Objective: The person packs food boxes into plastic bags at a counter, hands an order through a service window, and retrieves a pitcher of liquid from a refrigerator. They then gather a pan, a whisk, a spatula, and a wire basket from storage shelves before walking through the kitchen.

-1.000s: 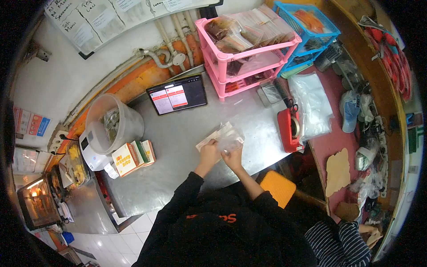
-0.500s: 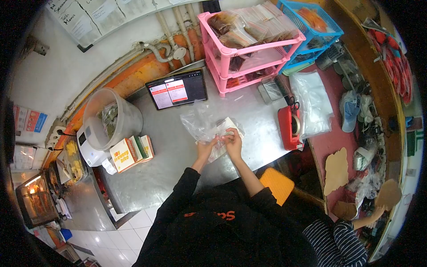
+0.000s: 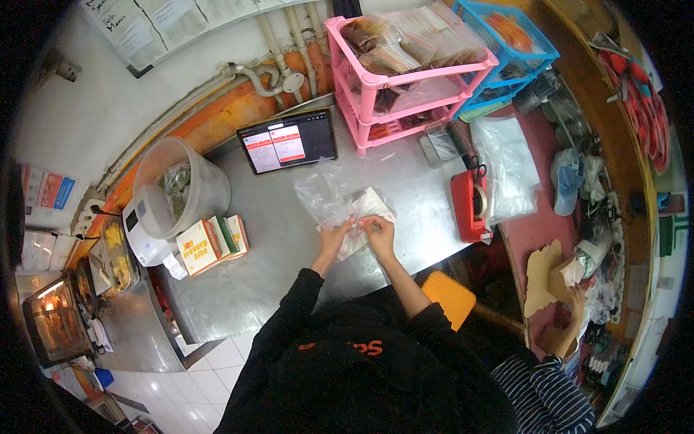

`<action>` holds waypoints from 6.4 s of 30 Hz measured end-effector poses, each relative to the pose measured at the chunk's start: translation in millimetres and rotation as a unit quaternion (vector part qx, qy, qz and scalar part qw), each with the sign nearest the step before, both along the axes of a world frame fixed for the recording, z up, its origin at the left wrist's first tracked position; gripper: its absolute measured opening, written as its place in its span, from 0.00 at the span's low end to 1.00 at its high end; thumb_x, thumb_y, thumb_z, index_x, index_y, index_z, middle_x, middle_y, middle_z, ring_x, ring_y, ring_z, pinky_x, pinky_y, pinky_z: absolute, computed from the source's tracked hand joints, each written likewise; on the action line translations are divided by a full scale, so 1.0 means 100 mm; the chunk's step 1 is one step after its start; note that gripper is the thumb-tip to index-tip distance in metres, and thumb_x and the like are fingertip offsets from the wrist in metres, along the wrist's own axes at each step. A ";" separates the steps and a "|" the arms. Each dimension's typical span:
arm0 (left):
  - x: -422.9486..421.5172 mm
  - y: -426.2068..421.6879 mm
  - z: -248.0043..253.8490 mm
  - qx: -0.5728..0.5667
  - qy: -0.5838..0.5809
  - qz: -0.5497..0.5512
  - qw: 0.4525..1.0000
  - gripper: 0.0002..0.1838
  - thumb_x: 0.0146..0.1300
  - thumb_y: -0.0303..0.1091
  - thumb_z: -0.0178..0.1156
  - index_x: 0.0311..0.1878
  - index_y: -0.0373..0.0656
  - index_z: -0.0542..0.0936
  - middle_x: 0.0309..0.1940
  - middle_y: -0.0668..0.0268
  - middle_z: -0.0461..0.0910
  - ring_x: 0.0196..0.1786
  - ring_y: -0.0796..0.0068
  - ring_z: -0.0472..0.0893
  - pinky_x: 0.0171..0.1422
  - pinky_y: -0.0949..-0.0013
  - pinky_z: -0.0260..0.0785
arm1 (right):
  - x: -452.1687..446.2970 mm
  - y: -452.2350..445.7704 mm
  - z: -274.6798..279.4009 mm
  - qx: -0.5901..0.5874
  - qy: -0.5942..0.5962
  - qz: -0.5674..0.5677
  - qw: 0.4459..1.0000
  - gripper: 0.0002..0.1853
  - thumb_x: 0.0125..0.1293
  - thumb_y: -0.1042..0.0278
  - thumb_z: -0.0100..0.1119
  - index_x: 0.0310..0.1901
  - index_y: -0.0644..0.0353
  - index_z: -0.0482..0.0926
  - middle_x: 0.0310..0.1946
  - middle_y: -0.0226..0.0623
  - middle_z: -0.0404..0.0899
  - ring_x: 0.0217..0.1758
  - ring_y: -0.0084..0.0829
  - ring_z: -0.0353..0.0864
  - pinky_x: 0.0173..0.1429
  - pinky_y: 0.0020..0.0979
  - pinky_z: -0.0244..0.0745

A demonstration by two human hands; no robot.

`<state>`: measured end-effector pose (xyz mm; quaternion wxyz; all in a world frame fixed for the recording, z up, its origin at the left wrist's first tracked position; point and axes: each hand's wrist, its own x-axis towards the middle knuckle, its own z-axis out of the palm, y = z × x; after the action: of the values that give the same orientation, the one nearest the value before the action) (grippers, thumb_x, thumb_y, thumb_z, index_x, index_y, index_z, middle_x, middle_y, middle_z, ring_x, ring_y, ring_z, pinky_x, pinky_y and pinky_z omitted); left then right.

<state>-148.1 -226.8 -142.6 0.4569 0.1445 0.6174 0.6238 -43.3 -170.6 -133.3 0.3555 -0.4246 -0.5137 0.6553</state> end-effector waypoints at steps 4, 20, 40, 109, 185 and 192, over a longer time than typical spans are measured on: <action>0.00 0.01 0.06 -0.006 0.025 -0.006 1.000 0.15 0.46 0.32 0.63 0.36 0.35 0.74 0.31 0.64 0.76 0.31 0.79 0.74 0.34 0.75 0.68 | -0.01 0.04 0.02 0.010 -0.034 0.011 0.999 0.01 0.50 0.80 0.55 0.26 0.66 0.76 0.22 0.32 0.76 0.27 0.19 0.72 0.35 0.20 0.66; -0.08 -0.04 -0.26 0.149 0.456 -0.128 0.868 0.16 0.40 0.29 0.60 0.37 0.39 0.76 0.35 0.57 0.76 0.40 0.61 0.75 0.45 0.67 0.67 | 0.06 0.36 -0.13 0.196 -0.264 0.177 0.928 0.09 0.44 0.77 0.49 0.28 0.66 0.76 0.24 0.36 0.77 0.28 0.24 0.74 0.34 0.25 0.68; -0.90 0.06 0.07 -0.085 0.555 -0.296 0.773 0.22 0.40 0.28 0.56 0.45 0.40 0.71 0.37 0.52 0.71 0.45 0.56 0.70 0.46 0.60 0.63 | 1.06 0.66 0.25 0.152 -0.233 0.058 0.959 0.03 0.49 0.77 0.54 0.27 0.62 0.76 0.22 0.29 0.76 0.28 0.20 0.74 0.32 0.21 0.66; 0.92 -1.57 0.77 0.189 0.688 -0.393 0.580 0.29 0.32 0.41 0.61 0.43 0.44 0.69 0.36 0.60 0.67 0.45 0.59 0.64 0.54 0.57 0.51 | 2.62 -2.46 -0.12 -0.191 0.135 -0.435 0.870 0.20 0.50 0.77 0.51 0.44 0.55 0.57 0.27 0.37 0.76 0.31 0.24 0.73 0.34 0.23 0.62; 11.74 -5.32 3.97 0.813 -0.238 -0.394 0.355 0.31 0.59 0.57 0.34 0.36 0.38 0.77 0.53 0.42 0.50 0.53 0.48 0.59 0.55 0.54 0.53 | 11.89 -5.37 0.92 0.006 0.135 -0.132 0.982 0.17 0.50 0.82 0.53 0.39 0.56 0.58 0.26 0.38 0.73 0.32 0.28 0.75 0.35 0.22 0.68; 12.06 -5.15 3.88 0.646 -0.356 -0.581 0.343 0.35 0.55 0.62 0.34 0.40 0.37 0.74 0.54 0.43 0.51 0.56 0.54 0.58 0.57 0.57 0.46 | 12.01 -5.59 0.95 -0.034 0.176 -0.237 0.955 0.17 0.50 0.84 0.52 0.36 0.55 0.58 0.24 0.37 0.74 0.31 0.25 0.74 0.36 0.22 0.67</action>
<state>1058.3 -742.3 245.8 0.6461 0.4813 -0.4382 0.3986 1158.2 -729.5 -38.5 0.5703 -0.4241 -0.3053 0.6338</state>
